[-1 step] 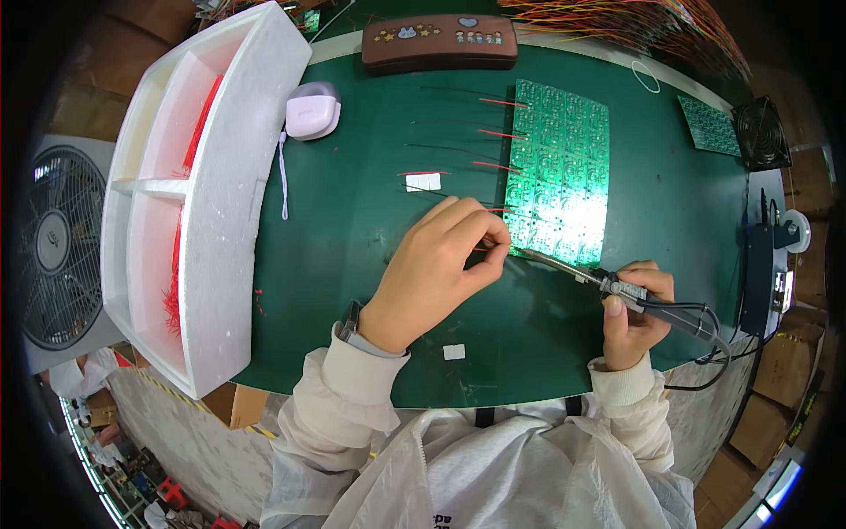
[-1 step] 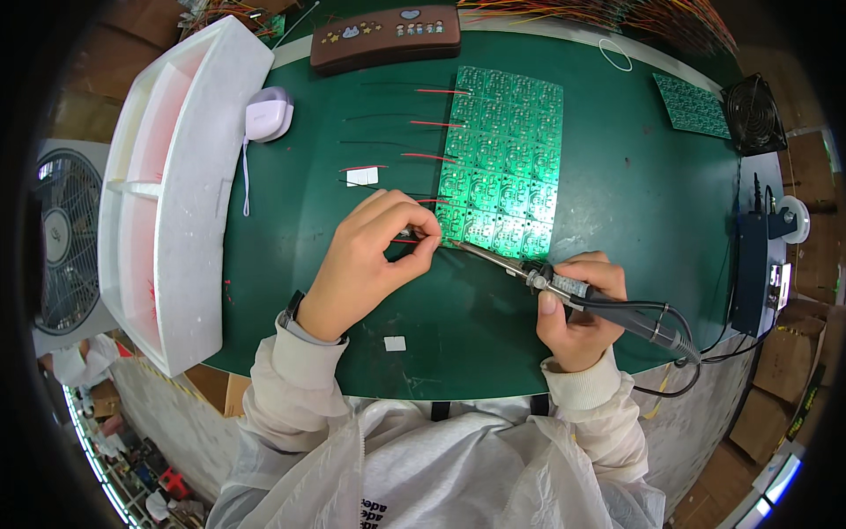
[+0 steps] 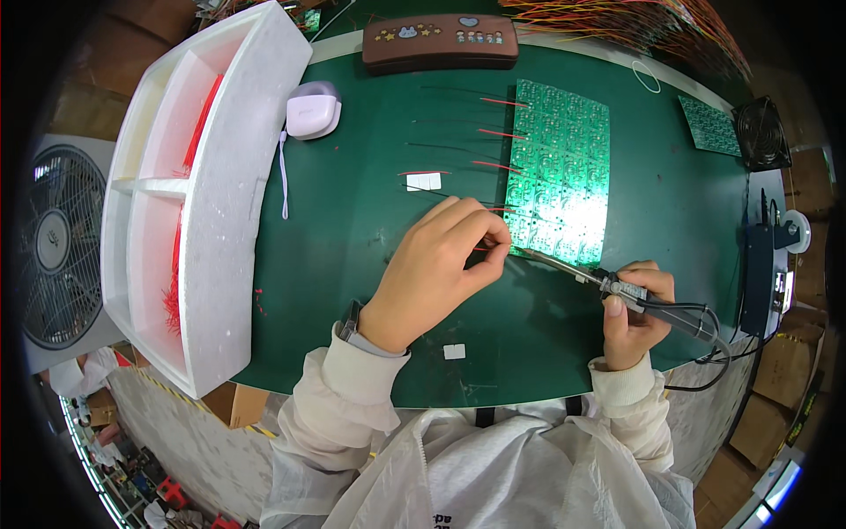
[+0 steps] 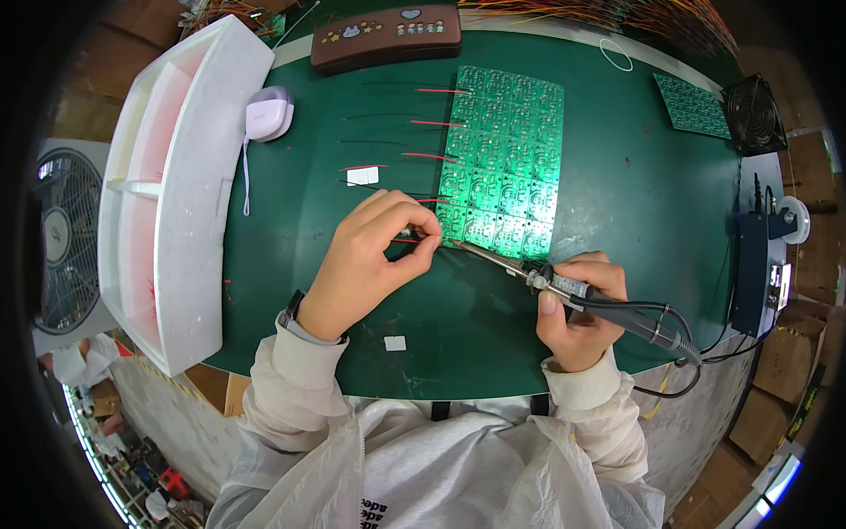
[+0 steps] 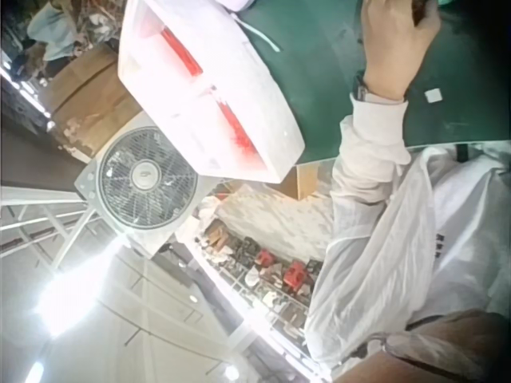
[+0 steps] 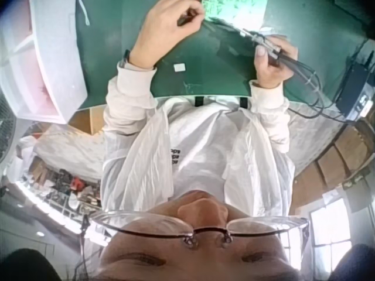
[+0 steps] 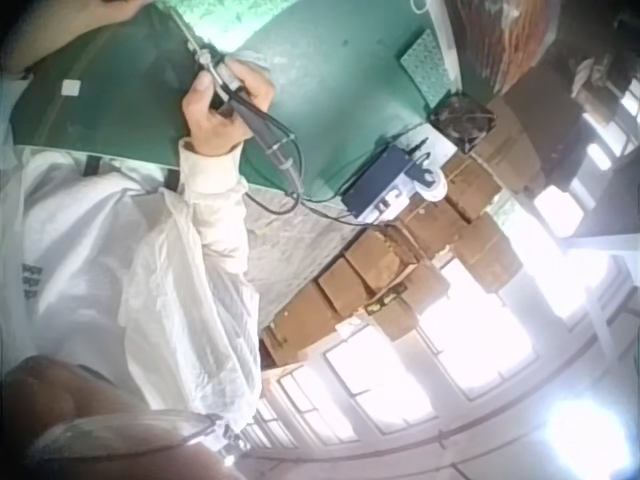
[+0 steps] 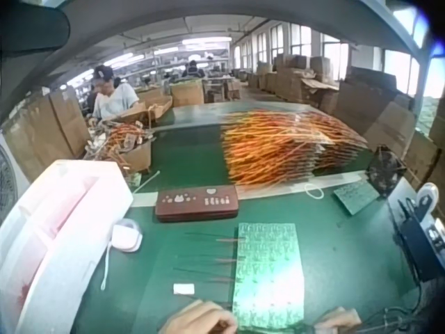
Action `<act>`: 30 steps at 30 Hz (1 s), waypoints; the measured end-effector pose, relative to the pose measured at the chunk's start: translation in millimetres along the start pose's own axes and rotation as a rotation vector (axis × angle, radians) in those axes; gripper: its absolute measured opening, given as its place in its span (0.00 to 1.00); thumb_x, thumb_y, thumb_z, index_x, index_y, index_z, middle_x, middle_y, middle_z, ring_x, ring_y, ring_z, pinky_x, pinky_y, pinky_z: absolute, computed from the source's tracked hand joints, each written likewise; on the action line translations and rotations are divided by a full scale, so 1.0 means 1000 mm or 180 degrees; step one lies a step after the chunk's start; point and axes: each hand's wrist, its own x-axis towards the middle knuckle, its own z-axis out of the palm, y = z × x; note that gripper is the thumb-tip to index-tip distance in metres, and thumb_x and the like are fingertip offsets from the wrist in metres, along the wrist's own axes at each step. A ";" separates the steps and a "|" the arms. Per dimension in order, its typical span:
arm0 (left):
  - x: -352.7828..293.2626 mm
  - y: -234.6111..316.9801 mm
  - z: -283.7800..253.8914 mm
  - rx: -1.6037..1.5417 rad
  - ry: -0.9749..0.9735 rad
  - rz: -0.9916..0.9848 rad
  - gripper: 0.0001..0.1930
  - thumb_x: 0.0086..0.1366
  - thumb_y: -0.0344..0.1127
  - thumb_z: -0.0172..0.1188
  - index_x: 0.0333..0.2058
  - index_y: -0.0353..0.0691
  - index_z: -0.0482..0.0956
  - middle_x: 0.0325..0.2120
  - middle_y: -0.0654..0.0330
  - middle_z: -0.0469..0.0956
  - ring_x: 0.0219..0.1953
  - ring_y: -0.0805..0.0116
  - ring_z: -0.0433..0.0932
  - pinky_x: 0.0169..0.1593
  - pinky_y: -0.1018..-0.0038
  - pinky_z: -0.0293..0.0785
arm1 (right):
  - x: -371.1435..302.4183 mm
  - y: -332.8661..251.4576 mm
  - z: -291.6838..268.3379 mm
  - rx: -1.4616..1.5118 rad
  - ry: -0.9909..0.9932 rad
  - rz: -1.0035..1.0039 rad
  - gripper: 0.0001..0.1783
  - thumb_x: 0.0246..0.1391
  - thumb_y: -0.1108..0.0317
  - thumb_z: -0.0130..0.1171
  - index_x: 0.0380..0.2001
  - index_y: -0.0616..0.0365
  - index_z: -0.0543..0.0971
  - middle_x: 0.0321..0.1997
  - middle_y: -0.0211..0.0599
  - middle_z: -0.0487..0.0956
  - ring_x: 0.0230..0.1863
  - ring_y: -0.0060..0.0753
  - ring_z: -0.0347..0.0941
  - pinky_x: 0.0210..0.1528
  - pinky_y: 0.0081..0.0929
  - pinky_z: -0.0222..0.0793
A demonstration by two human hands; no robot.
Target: The person retrieves wires from a compartmented container and solders them onto a circuit board using a soldering iron.
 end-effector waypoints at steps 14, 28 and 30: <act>-0.003 0.002 0.003 0.0088 0.0063 0.0046 0.07 0.43 0.20 0.57 0.23 0.35 0.70 0.21 0.62 0.69 0.25 0.69 0.69 0.29 0.78 0.67 | 0.003 -0.004 0.004 -0.0262 0.0031 -0.0314 0.16 0.39 0.66 0.59 0.29 0.64 0.66 0.23 0.36 0.68 0.24 0.25 0.63 0.27 0.19 0.60; 0.005 0.004 0.000 0.0261 0.0157 0.0096 0.08 0.41 0.20 0.57 0.22 0.36 0.70 0.21 0.61 0.69 0.24 0.68 0.69 0.27 0.77 0.67 | 0.008 0.000 0.007 -0.0163 0.0060 -0.0279 0.16 0.40 0.66 0.58 0.29 0.62 0.65 0.24 0.36 0.67 0.24 0.25 0.62 0.27 0.20 0.59; 0.005 0.005 -0.002 0.0391 0.0194 0.0228 0.09 0.40 0.20 0.57 0.22 0.38 0.70 0.20 0.62 0.68 0.23 0.67 0.67 0.27 0.76 0.65 | 0.010 -0.002 0.008 -0.0212 -0.0005 -0.0380 0.15 0.40 0.67 0.57 0.29 0.60 0.64 0.23 0.36 0.67 0.24 0.26 0.62 0.27 0.20 0.59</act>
